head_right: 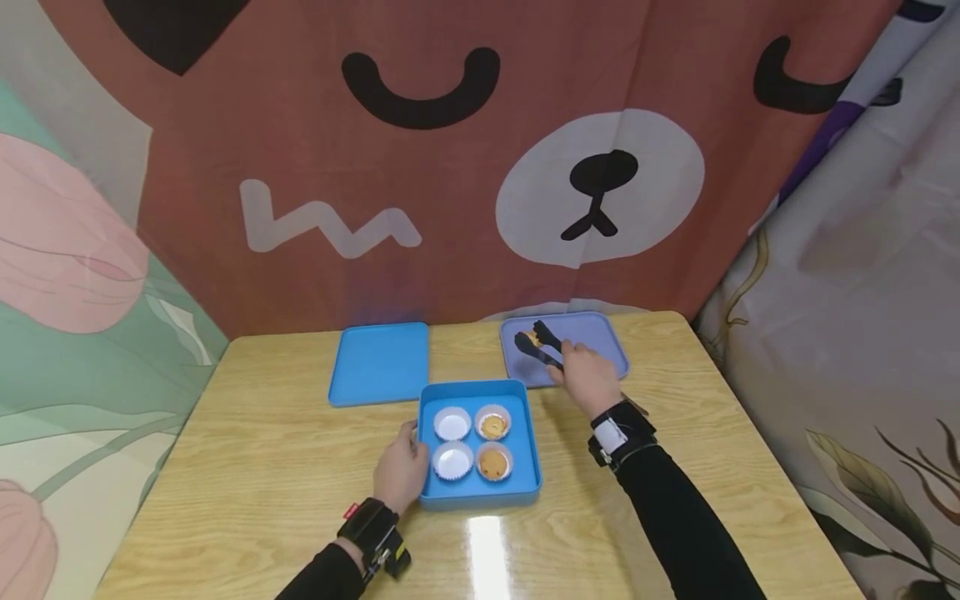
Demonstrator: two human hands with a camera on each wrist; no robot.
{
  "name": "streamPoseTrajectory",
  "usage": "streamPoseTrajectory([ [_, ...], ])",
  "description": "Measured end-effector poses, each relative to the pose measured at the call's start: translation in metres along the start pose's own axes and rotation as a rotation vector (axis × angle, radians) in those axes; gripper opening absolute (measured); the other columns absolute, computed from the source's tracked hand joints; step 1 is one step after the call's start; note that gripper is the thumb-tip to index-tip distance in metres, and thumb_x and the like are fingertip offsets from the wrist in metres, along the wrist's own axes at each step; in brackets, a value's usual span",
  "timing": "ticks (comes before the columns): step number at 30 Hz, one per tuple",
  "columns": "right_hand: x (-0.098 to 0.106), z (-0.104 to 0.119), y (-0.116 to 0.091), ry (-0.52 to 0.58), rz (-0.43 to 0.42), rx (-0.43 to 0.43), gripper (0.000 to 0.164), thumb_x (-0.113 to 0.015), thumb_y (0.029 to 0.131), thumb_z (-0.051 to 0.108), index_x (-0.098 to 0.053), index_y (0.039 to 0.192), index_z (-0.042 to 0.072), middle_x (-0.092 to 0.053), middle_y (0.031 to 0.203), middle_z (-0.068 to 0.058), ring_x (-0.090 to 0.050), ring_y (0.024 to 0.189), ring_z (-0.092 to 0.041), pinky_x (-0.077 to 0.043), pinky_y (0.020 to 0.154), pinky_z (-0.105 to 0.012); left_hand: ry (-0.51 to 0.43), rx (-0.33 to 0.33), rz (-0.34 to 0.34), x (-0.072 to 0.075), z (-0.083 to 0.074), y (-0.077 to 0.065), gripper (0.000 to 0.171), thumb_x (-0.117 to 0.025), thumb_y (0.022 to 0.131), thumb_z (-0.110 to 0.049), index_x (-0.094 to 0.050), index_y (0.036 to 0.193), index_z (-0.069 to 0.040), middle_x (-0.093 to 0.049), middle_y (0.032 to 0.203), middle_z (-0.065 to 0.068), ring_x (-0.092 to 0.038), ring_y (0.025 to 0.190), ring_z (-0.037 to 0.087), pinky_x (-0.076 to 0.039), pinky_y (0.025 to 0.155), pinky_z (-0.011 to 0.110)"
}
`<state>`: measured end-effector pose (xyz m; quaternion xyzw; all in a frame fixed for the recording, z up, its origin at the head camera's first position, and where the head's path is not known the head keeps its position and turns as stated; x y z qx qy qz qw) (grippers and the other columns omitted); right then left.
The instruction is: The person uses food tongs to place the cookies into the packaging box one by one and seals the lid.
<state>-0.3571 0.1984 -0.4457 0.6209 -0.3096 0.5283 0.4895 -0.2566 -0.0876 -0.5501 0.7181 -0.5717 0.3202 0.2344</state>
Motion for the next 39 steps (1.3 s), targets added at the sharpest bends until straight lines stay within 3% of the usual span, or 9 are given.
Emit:
streamPoseTrajectory([
  [9, 0.02, 0.041, -0.007, -0.008, -0.069, 0.071, 0.057, -0.065, 0.082, 0.037, -0.055, 0.119, -0.005, -0.062, 0.088, -0.02, -0.061, 0.069, -0.029, -0.049, 0.054, -0.039, 0.003, 0.001, 0.002, 0.002, -0.001, -0.001, 0.041, -0.05, 0.088, -0.023, -0.05, 0.126, -0.008, -0.065, 0.077, 0.009, -0.061, 0.063, 0.019, -0.044, 0.05, 0.033],
  [16, 0.02, 0.071, -0.014, -0.001, -0.019, 0.106, 0.059, -0.061, 0.084, 0.041, -0.054, 0.123, -0.003, -0.063, 0.096, -0.018, -0.062, 0.078, -0.028, -0.05, 0.055, -0.037, 0.009, 0.01, 0.007, 0.001, 0.001, 0.0, 0.041, -0.05, 0.089, -0.024, -0.05, 0.127, -0.009, -0.067, 0.091, 0.012, -0.063, 0.07, 0.022, -0.048, 0.056, 0.037],
  [21, 0.017, 0.09, -0.021, 0.042, 0.021, 0.126, 0.058, -0.059, 0.085, 0.042, -0.054, 0.124, -0.001, -0.062, 0.099, -0.016, -0.061, 0.083, -0.028, -0.05, 0.06, -0.038, -0.001, 0.003, 0.005, 0.002, 0.0, 0.0, 0.041, -0.05, 0.088, -0.023, -0.05, 0.127, -0.008, -0.064, 0.074, 0.007, -0.06, 0.062, 0.017, -0.044, 0.05, 0.034],
  [26, 0.008, 0.104, -0.027, 0.033, 0.04, 0.168, 0.058, -0.059, 0.085, 0.043, -0.054, 0.124, 0.0, -0.062, 0.1, -0.015, -0.061, 0.085, -0.027, -0.051, 0.061, -0.037, -0.011, 0.0, 0.014, 0.003, -0.002, -0.001, 0.042, -0.049, 0.089, -0.022, -0.049, 0.127, -0.007, -0.048, 0.054, -0.001, -0.049, 0.05, 0.013, -0.034, 0.043, 0.031],
  [39, -0.006, 0.129, -0.042, 0.0, 0.053, 0.241, 0.06, -0.062, 0.081, 0.046, -0.056, 0.122, 0.003, -0.063, 0.096, -0.012, -0.062, 0.08, -0.022, -0.049, 0.054, -0.031, -0.006, 0.011, 0.017, 0.004, -0.003, -0.001, 0.042, -0.049, 0.088, -0.023, -0.049, 0.128, -0.008, -0.047, 0.054, -0.001, -0.049, 0.052, 0.014, -0.034, 0.044, 0.031],
])
Point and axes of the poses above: each hand's wrist, its own y-axis towards the middle knuckle, its own x-axis out of the back of the hand, z = x × y, the point moved 7 cm from there along y, towards the middle knuckle
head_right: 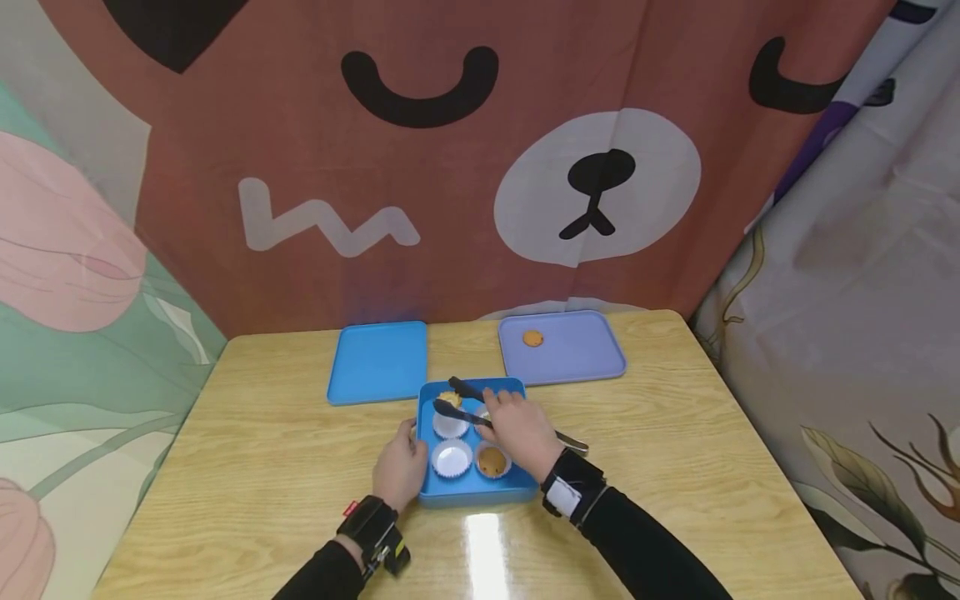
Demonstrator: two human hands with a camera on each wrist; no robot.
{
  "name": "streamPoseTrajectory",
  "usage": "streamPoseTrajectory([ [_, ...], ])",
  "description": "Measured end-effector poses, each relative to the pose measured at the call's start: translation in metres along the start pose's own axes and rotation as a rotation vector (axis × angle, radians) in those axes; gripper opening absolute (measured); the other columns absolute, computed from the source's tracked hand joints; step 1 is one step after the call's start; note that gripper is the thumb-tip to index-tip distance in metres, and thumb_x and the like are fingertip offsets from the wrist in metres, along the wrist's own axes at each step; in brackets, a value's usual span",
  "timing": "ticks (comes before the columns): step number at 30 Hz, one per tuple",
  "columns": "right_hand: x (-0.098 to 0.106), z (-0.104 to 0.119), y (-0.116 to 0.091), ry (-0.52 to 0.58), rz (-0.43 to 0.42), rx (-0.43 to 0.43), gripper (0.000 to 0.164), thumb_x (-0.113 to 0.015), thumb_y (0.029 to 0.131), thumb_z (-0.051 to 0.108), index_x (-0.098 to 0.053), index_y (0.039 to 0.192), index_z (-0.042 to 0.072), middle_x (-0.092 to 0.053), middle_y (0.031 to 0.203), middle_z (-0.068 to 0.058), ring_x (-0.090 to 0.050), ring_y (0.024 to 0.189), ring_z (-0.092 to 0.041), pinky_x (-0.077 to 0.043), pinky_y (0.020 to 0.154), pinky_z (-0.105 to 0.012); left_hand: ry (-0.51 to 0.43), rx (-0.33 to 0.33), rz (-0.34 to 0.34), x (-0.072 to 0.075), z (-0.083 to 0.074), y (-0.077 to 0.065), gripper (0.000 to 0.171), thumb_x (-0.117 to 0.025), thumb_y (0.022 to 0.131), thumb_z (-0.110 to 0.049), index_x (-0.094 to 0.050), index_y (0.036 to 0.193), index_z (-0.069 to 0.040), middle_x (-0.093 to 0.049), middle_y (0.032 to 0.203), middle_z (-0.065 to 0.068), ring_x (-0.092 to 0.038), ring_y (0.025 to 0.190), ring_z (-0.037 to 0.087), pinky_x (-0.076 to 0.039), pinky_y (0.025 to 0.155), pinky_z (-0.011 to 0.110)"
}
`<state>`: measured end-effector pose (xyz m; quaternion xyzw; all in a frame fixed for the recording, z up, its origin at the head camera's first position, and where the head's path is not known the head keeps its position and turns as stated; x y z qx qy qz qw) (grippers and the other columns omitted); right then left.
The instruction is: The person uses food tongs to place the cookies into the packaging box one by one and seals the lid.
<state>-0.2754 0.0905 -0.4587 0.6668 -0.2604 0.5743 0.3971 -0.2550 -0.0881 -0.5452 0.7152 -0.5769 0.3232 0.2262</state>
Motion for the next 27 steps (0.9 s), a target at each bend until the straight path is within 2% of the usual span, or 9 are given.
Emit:
streamPoseTrajectory([
  [5, -0.006, 0.005, -0.003, -0.007, 0.009, 0.022, 0.058, -0.065, 0.08, 0.042, -0.057, 0.121, 0.002, -0.063, 0.095, -0.012, -0.061, 0.081, -0.022, -0.049, 0.053, -0.031, -0.004, 0.002, -0.001, 0.0, 0.0, 0.0, 0.042, -0.049, 0.089, -0.022, -0.049, 0.128, -0.009, -0.047, 0.054, -0.001, -0.049, 0.05, 0.014, -0.033, 0.043, 0.031],
  [12, -0.012, 0.008, -0.005, -0.022, 0.027, 0.03, 0.057, -0.065, 0.081, 0.042, -0.056, 0.121, 0.002, -0.063, 0.095, -0.012, -0.061, 0.082, -0.023, -0.05, 0.054, -0.033, 0.004, -0.002, -0.006, 0.001, -0.001, 0.0, 0.041, -0.05, 0.088, -0.023, -0.05, 0.127, -0.008, -0.056, 0.061, 0.002, -0.056, 0.056, 0.016, -0.039, 0.046, 0.031],
  [19, -0.018, 0.008, -0.007, 0.001, 0.078, 0.021, 0.058, -0.064, 0.081, 0.043, -0.055, 0.122, 0.002, -0.062, 0.098, -0.012, -0.061, 0.084, -0.024, -0.05, 0.059, -0.034, -0.01, -0.009, -0.003, 0.001, -0.001, -0.001, 0.042, -0.05, 0.088, -0.022, -0.049, 0.127, -0.009, -0.055, 0.06, 0.003, -0.051, 0.051, 0.014, -0.034, 0.043, 0.031],
  [27, -0.022, 0.005, -0.009, 0.032, 0.088, 0.012, 0.063, -0.062, 0.08, 0.048, -0.054, 0.124, 0.002, -0.062, 0.098, -0.012, -0.06, 0.083, -0.024, -0.049, 0.058, -0.034, -0.008, -0.023, -0.025, 0.002, -0.001, 0.0, 0.041, -0.051, 0.088, -0.021, -0.051, 0.126, -0.008, -0.066, 0.083, 0.012, -0.058, 0.06, 0.018, -0.041, 0.047, 0.033],
])
Point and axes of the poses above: each hand's wrist, its own y-axis towards the middle knuckle, its own x-axis out of the back of the hand, z = x × y, the point moved 7 cm from there along y, towards the middle knuckle
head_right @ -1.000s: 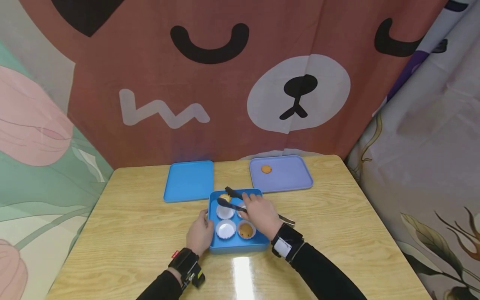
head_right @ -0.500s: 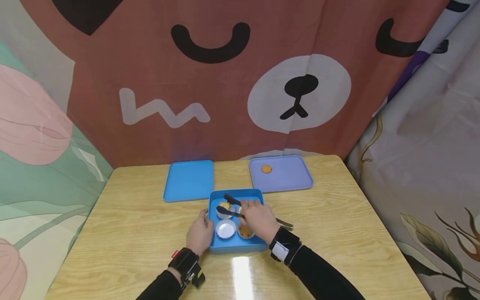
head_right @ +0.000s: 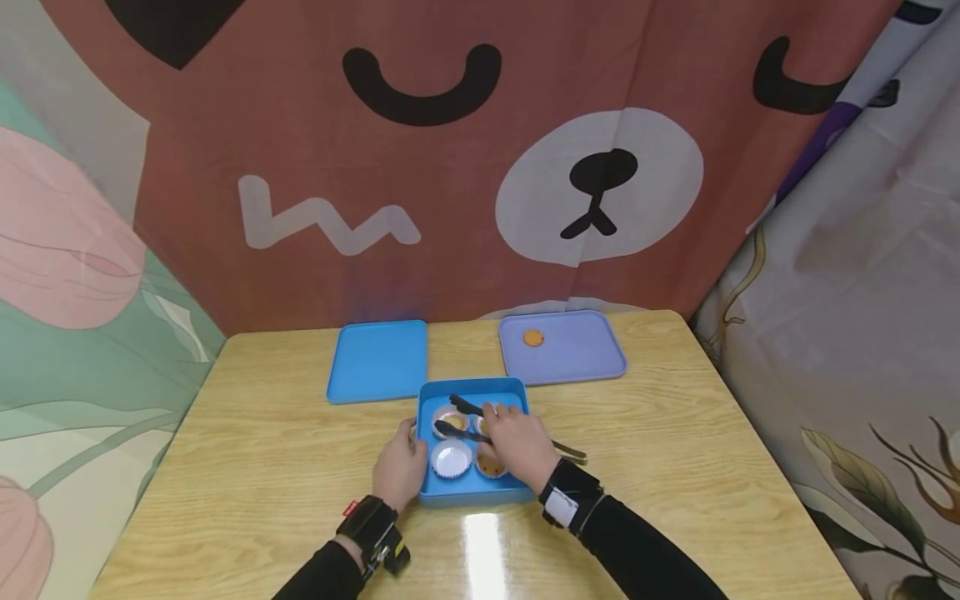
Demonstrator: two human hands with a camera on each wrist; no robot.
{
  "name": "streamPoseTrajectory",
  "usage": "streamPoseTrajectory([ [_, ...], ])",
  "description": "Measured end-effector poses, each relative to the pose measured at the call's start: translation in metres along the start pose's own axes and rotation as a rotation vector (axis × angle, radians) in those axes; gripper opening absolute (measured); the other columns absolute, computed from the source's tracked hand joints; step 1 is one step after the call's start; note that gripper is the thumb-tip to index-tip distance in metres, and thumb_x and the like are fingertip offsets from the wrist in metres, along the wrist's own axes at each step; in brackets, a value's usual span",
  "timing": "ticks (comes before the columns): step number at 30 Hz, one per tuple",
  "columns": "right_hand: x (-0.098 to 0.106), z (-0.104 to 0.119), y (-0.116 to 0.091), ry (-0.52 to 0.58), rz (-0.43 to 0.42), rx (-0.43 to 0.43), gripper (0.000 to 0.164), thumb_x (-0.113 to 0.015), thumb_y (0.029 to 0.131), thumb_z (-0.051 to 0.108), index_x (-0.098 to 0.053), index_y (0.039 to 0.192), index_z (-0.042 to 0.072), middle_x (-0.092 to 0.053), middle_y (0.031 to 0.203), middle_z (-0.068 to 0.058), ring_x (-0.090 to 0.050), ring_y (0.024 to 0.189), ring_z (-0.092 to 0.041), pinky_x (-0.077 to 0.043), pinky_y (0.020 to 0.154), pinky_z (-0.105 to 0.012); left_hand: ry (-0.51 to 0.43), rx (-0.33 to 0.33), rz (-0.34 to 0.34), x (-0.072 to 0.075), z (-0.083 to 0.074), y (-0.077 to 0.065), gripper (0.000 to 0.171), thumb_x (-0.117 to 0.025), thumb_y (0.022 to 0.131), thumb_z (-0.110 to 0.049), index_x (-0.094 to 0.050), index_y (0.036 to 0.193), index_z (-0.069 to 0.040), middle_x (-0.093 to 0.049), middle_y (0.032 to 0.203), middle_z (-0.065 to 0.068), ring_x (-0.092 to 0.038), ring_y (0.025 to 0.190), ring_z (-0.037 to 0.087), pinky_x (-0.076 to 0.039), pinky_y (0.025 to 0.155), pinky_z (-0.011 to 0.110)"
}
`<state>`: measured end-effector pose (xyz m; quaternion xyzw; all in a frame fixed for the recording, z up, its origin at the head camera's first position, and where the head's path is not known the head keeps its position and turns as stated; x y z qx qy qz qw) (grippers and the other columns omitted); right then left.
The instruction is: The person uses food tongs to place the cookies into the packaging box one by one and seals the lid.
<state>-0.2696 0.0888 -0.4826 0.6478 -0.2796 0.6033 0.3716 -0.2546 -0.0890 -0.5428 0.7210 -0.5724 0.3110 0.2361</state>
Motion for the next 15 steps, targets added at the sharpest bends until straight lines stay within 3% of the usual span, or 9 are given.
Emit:
streamPoseTrajectory([
  [11, 0.007, -0.006, -0.003, 0.052, -0.026, -0.024, 0.064, -0.064, 0.08, 0.045, -0.054, 0.124, 0.0, -0.062, 0.093, -0.012, -0.059, 0.078, -0.022, -0.047, 0.054, -0.032, 0.003, 0.001, 0.004, -0.003, 0.002, 0.001, 0.041, -0.05, 0.088, -0.022, -0.05, 0.127, -0.008, -0.067, 0.087, 0.013, -0.061, 0.065, 0.02, -0.044, 0.05, 0.035],
  [15, 0.008, -0.012, -0.004, 0.049, -0.055, -0.033, 0.063, -0.064, 0.08, 0.044, -0.054, 0.125, 0.001, -0.062, 0.093, -0.012, -0.06, 0.078, -0.022, -0.047, 0.052, -0.032, 0.0, 0.006, 0.01, -0.003, 0.002, 0.001, 0.042, -0.05, 0.087, -0.022, -0.05, 0.127, -0.008, -0.058, 0.065, 0.007, -0.052, 0.054, 0.018, -0.035, 0.044, 0.033],
])
Point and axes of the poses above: each hand's wrist, its own y-axis towards the middle knuckle, its own x-axis out of the back of the hand, z = x × y, the point moved 7 cm from there along y, towards the middle knuckle
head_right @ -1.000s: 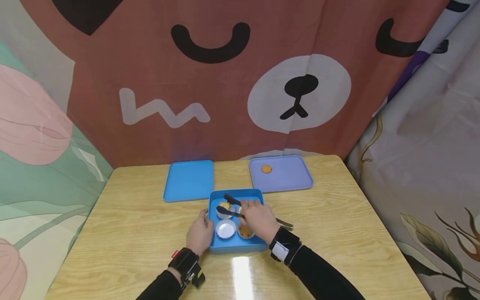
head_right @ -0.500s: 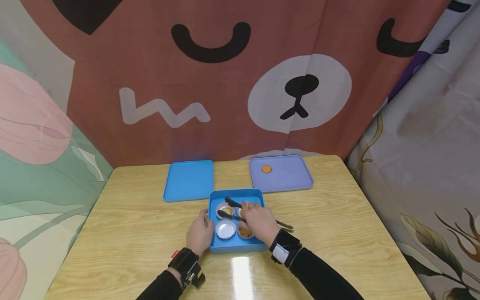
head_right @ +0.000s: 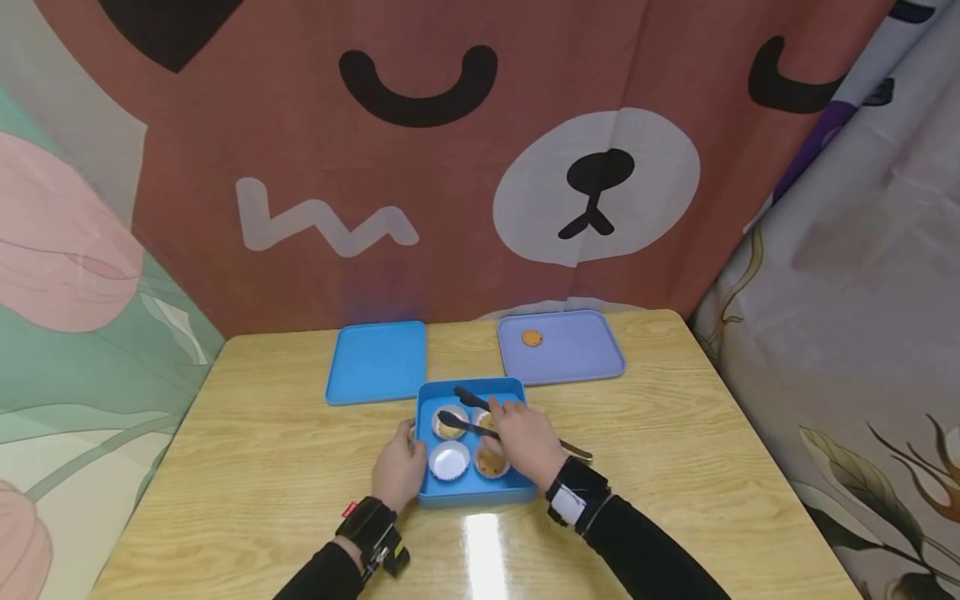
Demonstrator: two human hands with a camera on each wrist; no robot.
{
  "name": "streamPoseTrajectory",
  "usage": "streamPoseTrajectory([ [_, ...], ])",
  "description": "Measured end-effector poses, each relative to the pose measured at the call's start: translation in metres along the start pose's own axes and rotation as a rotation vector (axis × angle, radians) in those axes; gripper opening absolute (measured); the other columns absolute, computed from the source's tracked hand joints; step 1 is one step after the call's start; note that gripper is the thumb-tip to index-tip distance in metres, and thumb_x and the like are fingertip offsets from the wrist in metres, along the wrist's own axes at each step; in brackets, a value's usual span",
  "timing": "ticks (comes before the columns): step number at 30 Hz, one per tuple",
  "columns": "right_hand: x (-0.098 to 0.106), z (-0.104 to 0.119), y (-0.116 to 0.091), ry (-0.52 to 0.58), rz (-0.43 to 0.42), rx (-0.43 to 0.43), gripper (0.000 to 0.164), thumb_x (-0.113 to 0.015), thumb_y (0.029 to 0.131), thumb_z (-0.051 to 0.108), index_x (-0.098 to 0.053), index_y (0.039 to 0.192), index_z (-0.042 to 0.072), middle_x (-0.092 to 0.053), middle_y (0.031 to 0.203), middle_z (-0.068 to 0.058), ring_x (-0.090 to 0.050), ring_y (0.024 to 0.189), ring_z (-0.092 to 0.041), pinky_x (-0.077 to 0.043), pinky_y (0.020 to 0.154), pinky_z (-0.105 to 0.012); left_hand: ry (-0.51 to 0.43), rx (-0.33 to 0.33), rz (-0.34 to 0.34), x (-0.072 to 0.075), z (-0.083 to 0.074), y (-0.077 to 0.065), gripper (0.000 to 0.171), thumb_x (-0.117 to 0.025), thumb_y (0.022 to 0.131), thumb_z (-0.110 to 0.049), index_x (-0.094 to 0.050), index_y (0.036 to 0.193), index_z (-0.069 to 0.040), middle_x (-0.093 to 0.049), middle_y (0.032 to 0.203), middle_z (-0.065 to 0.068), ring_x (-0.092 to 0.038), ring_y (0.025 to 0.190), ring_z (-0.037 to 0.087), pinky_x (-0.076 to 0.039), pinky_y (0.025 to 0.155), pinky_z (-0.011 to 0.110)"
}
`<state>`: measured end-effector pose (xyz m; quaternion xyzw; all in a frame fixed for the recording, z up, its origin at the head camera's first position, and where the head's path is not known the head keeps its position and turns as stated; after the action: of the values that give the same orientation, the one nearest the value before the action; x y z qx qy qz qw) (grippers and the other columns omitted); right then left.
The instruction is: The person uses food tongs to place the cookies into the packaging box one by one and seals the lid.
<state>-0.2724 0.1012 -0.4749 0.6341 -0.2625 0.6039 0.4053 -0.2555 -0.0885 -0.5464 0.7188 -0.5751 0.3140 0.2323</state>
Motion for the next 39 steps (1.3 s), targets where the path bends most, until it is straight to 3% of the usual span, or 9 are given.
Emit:
streamPoseTrajectory([
  [3, 0.003, -0.006, 0.001, 0.003, -0.027, -0.015, 0.062, -0.065, 0.08, 0.042, -0.054, 0.125, 0.001, -0.063, 0.098, -0.014, -0.062, 0.084, -0.025, -0.05, 0.056, -0.034, -0.006, 0.011, 0.004, 0.0, 0.001, 0.0, 0.042, -0.049, 0.087, -0.023, -0.05, 0.127, -0.009, -0.042, 0.054, 0.001, -0.043, 0.047, 0.017, -0.028, 0.042, 0.032],
  [5, 0.006, -0.012, 0.001, 0.015, -0.043, -0.033, 0.062, -0.064, 0.081, 0.042, -0.053, 0.125, 0.0, -0.062, 0.103, -0.016, -0.062, 0.088, -0.028, -0.051, 0.059, -0.036, -0.004, 0.013, 0.005, 0.0, 0.002, 0.0, 0.042, -0.049, 0.088, -0.023, -0.05, 0.127, -0.009, -0.039, 0.054, -0.001, -0.042, 0.047, 0.015, -0.027, 0.042, 0.031],
  [10, 0.013, -0.03, 0.004, 0.038, -0.051, -0.098, 0.064, -0.063, 0.082, 0.041, -0.051, 0.127, -0.002, -0.06, 0.106, -0.018, -0.06, 0.091, -0.029, -0.05, 0.068, -0.039, -0.003, 0.009, 0.004, 0.001, 0.002, 0.0, 0.042, -0.049, 0.088, -0.023, -0.05, 0.127, -0.009, -0.054, 0.06, 0.003, -0.051, 0.053, 0.015, -0.034, 0.044, 0.031],
  [13, 0.017, -0.041, 0.005, 0.033, -0.056, -0.124, 0.064, -0.063, 0.082, 0.041, -0.05, 0.126, -0.003, -0.061, 0.099, -0.017, -0.061, 0.083, -0.027, -0.05, 0.062, -0.038, 0.002, 0.006, -0.003, 0.002, 0.002, 0.0, 0.041, -0.05, 0.088, -0.023, -0.051, 0.126, -0.009, -0.063, 0.072, 0.008, -0.058, 0.059, 0.017, -0.039, 0.045, 0.032],
  [16, 0.024, -0.053, 0.008, 0.012, -0.066, -0.146, 0.064, -0.063, 0.082, 0.042, -0.05, 0.126, -0.004, -0.061, 0.093, -0.017, -0.06, 0.075, -0.027, -0.048, 0.054, -0.035, 0.006, 0.01, -0.005, 0.001, 0.003, 0.0, 0.041, -0.05, 0.088, -0.022, -0.051, 0.126, -0.009, -0.063, 0.072, 0.008, -0.058, 0.059, 0.017, -0.039, 0.045, 0.032],
  [20, 0.028, -0.072, 0.011, 0.0, -0.06, -0.189, 0.067, -0.062, 0.083, 0.042, -0.047, 0.128, -0.005, -0.06, 0.098, -0.021, -0.06, 0.077, -0.03, -0.048, 0.052, -0.036, 0.002, 0.019, 0.001, 0.001, 0.003, 0.001, 0.042, -0.049, 0.088, -0.022, -0.05, 0.128, -0.009, -0.052, 0.057, 0.003, -0.05, 0.05, 0.015, -0.033, 0.042, 0.031],
  [25, 0.029, -0.093, 0.014, -0.009, -0.086, -0.224, 0.068, -0.063, 0.083, 0.041, -0.046, 0.128, -0.007, -0.06, 0.101, -0.025, -0.061, 0.078, -0.035, -0.049, 0.053, -0.041, -0.005, 0.025, 0.012, -0.001, 0.002, 0.0, 0.043, -0.048, 0.088, -0.022, -0.049, 0.129, -0.01, -0.042, 0.052, 0.0, -0.041, 0.043, 0.016, -0.027, 0.04, 0.031],
  [31, 0.021, -0.116, 0.017, -0.004, -0.088, -0.253, 0.069, -0.063, 0.083, 0.04, -0.044, 0.126, -0.011, -0.058, 0.101, -0.03, -0.06, 0.08, -0.04, -0.049, 0.057, -0.045, -0.01, 0.024, 0.011, 0.001, 0.0, 0.0, 0.043, -0.048, 0.088, -0.023, -0.049, 0.129, -0.009, -0.043, 0.053, 0.001, -0.042, 0.044, 0.016, -0.028, 0.04, 0.031],
  [39, 0.011, -0.144, 0.028, -0.019, -0.052, -0.309, 0.07, -0.064, 0.082, 0.04, -0.044, 0.125, -0.013, -0.058, 0.096, -0.031, -0.059, 0.072, -0.039, -0.047, 0.052, -0.045, -0.013, 0.022, 0.015, 0.001, -0.001, 0.0, 0.042, -0.048, 0.089, -0.023, -0.049, 0.129, -0.01, -0.042, 0.052, 0.0, -0.042, 0.044, 0.015, -0.028, 0.041, 0.031],
])
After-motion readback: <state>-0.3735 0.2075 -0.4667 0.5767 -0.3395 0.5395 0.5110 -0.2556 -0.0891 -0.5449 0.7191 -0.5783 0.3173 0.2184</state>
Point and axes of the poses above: each hand's wrist, its own y-axis towards the middle knuckle, its own x-axis out of the back of the hand, z = x × y, the point moved 7 cm from there along y, towards the middle knuckle
